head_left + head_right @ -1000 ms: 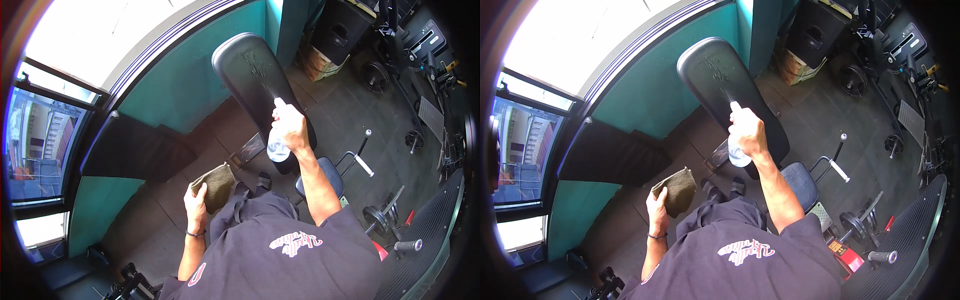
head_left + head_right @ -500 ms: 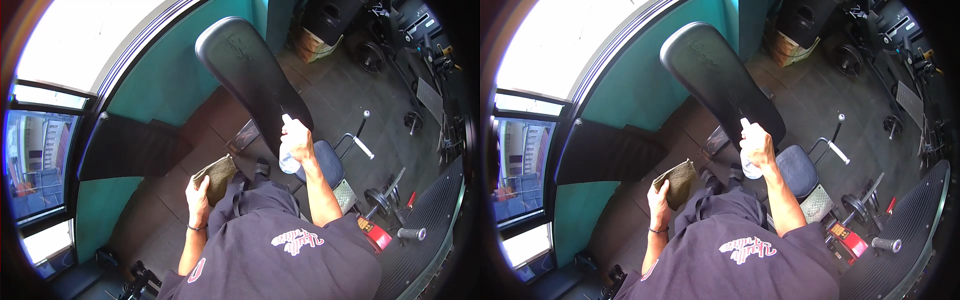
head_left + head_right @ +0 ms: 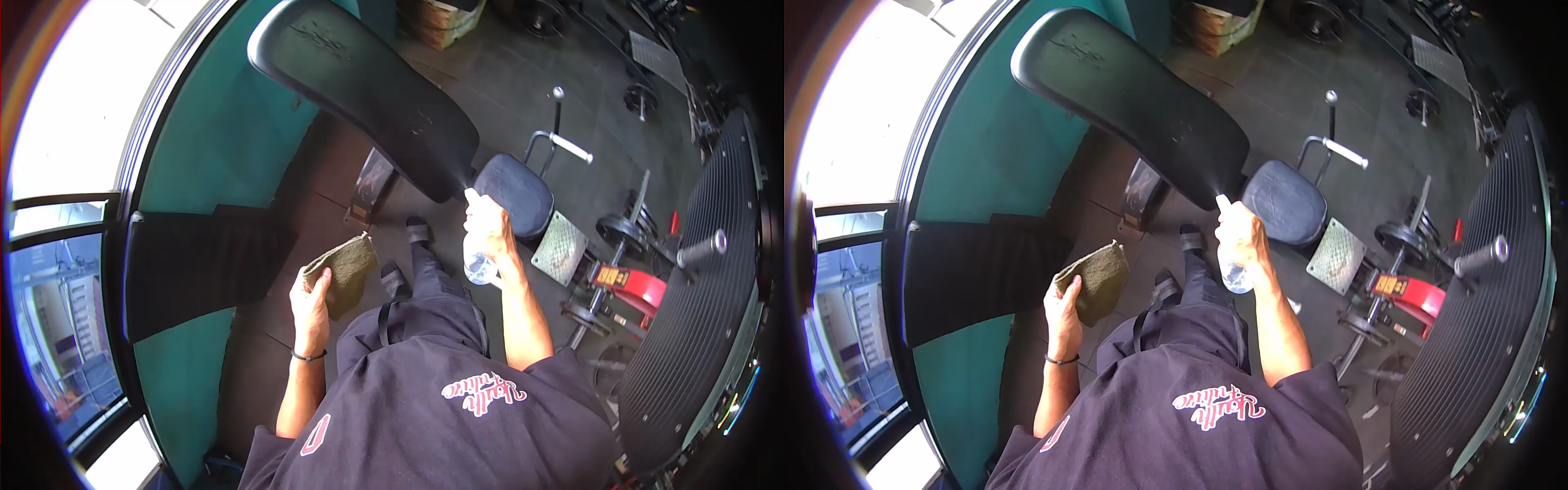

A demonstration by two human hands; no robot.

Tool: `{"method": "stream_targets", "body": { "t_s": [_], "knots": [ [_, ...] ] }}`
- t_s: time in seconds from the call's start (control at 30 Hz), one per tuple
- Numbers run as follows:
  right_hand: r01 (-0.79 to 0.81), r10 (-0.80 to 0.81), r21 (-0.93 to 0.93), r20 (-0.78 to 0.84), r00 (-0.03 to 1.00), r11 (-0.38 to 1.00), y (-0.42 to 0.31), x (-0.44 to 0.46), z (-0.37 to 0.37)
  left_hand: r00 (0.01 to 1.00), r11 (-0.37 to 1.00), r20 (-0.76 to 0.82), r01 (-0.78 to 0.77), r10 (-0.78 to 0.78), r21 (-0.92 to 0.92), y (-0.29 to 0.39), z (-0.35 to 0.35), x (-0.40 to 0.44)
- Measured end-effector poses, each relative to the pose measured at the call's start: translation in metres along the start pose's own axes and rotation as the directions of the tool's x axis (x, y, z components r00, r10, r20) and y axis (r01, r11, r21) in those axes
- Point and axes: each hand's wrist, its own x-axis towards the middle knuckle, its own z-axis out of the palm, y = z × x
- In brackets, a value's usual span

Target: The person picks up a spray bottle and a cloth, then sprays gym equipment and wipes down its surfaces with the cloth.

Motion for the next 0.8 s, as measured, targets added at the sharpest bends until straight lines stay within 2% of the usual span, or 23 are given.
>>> {"method": "stream_targets", "body": {
  "t_s": [0.03, 0.13, 0.2, 0.27, 0.33, 0.37, 0.53, 0.6, 0.7, 0.8],
  "knots": [
    [-0.16, 0.16, 0.057, -0.006, 0.987, 0.985, -0.012, -0.015, -0.003, 1.0, 1.0, 0.005, -0.005, 0.005, 0.025, -0.002, -0.006, -0.003],
    [-0.204, 0.2, -0.082, -0.063, 0.978, 0.975, -0.002, -0.063, 0.0, 0.999, 0.999, 0.022, 0.041, -0.041, -0.019, -0.013, -0.021, -0.015],
    [-0.109, 0.096, -0.157, -0.084, 0.992, 0.982, 0.032, -0.101, 0.01, 0.999, 0.999, 0.022, 0.03, -0.03, 0.013, -0.032, -0.031, -0.017],
    [-0.114, 0.103, -0.154, -0.079, 0.992, 0.981, 0.038, -0.132, 0.014, 0.998, 0.999, 0.024, 0.052, -0.052, 0.006, -0.045, -0.037, -0.024],
    [-0.219, 0.216, -0.073, -0.059, 0.975, 0.973, 0.02, -0.153, 0.012, 0.996, 0.997, 0.062, 0.068, -0.069, 0.024, -0.052, -0.039, -0.031],
    [-0.301, 0.296, -0.093, -0.071, 0.953, 0.949, 0.012, -0.16, 0.013, 0.993, 0.997, 0.088, 0.073, -0.075, 0.022, -0.058, -0.04, -0.033],
    [-0.501, 0.504, 0.068, -0.046, 0.862, 0.863, 0.025, -0.202, 0.019, 0.98, 0.994, 0.171, 0.093, -0.1, 0.049, -0.063, -0.034, -0.042],
    [-0.532, 0.534, 0.054, -0.108, 0.838, 0.845, 0.022, -0.211, 0.019, 0.978, 0.996, 0.191, 0.071, -0.082, 0.06, -0.064, -0.032, -0.038],
    [-0.5, 0.452, -0.098, -0.306, 0.838, 0.861, 0.02, -0.217, 0.014, 0.969, 0.993, 0.238, 0.033, -0.06, 0.116, -0.062, -0.019, -0.037],
    [-0.674, 0.619, -0.037, -0.36, 0.698, 0.738, 0.033, -0.231, 0.01, 0.942, 0.987, 0.329, 0.012, -0.065, 0.159, -0.073, 0.006, -0.038]
  ]
}}
